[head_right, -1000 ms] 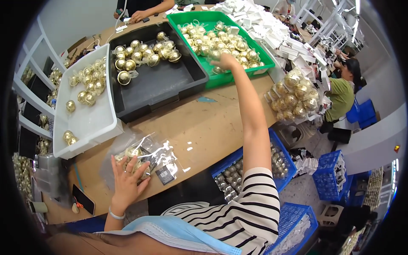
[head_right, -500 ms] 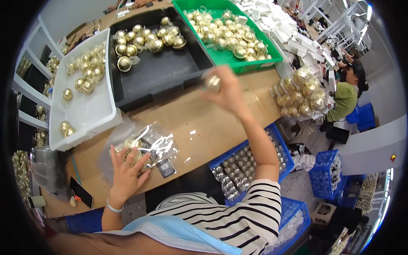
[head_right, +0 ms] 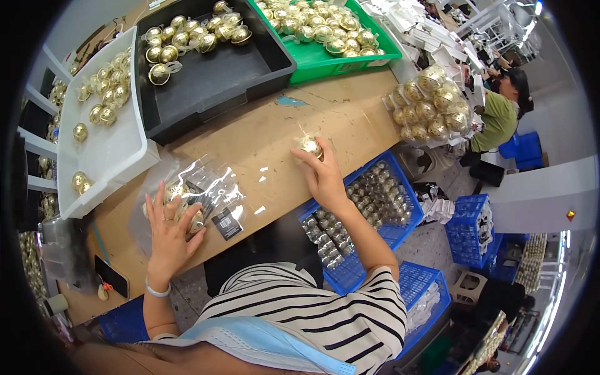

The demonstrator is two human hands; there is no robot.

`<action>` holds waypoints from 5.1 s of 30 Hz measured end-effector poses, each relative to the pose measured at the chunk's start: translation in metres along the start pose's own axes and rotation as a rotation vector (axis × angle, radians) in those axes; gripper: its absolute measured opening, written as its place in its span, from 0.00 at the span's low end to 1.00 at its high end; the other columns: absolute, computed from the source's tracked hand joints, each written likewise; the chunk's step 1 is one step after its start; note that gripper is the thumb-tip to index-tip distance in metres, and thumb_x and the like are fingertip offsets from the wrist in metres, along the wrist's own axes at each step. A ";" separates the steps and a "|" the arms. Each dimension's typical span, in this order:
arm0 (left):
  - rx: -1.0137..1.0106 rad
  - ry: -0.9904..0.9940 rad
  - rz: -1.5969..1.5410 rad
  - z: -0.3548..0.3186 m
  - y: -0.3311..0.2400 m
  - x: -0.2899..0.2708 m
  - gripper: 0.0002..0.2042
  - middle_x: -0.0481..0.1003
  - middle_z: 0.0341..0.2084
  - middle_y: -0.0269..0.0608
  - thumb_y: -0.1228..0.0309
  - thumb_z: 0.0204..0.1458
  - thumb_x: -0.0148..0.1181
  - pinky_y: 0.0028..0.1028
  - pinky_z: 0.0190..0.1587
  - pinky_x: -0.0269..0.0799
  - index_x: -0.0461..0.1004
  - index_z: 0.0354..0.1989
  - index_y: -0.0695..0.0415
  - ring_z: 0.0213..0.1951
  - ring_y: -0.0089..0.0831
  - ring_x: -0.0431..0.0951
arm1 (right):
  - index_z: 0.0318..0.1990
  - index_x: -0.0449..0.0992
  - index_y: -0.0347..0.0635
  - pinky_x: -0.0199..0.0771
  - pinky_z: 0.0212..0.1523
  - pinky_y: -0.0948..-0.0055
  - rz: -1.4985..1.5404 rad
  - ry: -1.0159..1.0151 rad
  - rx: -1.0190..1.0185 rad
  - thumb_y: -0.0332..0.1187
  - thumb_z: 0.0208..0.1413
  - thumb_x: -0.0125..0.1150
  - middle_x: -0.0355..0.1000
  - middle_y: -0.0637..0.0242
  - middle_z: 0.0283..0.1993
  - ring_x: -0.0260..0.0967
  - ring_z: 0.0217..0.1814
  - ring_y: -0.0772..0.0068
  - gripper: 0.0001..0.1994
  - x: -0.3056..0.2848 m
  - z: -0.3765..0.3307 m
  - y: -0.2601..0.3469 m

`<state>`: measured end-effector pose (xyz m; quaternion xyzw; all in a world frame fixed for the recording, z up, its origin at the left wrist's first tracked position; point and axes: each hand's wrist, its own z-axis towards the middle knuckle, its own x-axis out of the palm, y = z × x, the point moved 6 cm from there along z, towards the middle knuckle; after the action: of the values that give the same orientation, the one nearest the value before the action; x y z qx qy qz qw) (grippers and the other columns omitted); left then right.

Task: Packaging gold ornaments into plastic bags and sealing them.

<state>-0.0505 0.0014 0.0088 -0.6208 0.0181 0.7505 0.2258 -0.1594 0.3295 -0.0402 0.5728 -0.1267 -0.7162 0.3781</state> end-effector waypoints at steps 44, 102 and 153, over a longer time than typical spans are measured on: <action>-0.068 0.020 -0.077 0.006 0.005 -0.007 0.32 0.68 0.49 0.51 0.64 0.39 0.72 0.66 0.69 0.43 0.77 0.60 0.42 0.68 0.60 0.55 | 0.39 0.79 0.39 0.78 0.47 0.68 0.292 -0.182 -0.308 0.20 0.48 0.66 0.80 0.61 0.44 0.78 0.46 0.62 0.10 -0.041 0.196 0.057; -0.085 -0.724 -0.171 -0.037 0.011 -0.040 0.35 0.62 0.63 0.57 0.61 0.27 0.77 0.49 0.61 0.56 0.76 0.54 0.38 0.63 0.54 0.61 | 0.67 0.71 0.42 0.68 0.63 0.61 0.365 0.364 -0.702 0.23 0.59 0.60 0.70 0.55 0.64 0.67 0.64 0.50 0.26 0.050 0.080 0.225; 0.190 -0.759 -0.628 -0.060 0.011 -0.045 0.27 0.68 0.55 0.59 0.66 0.43 0.80 0.39 0.50 0.75 0.71 0.49 0.53 0.52 0.48 0.75 | 0.34 0.75 0.32 0.78 0.39 0.63 0.168 0.585 -0.983 0.20 0.49 0.63 0.73 0.56 0.34 0.75 0.42 0.55 0.05 0.027 0.074 0.322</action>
<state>0.0065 -0.0410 0.0345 -0.2562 -0.1846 0.8144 0.4868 -0.1010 0.0724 0.1608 0.4920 0.2858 -0.4701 0.6748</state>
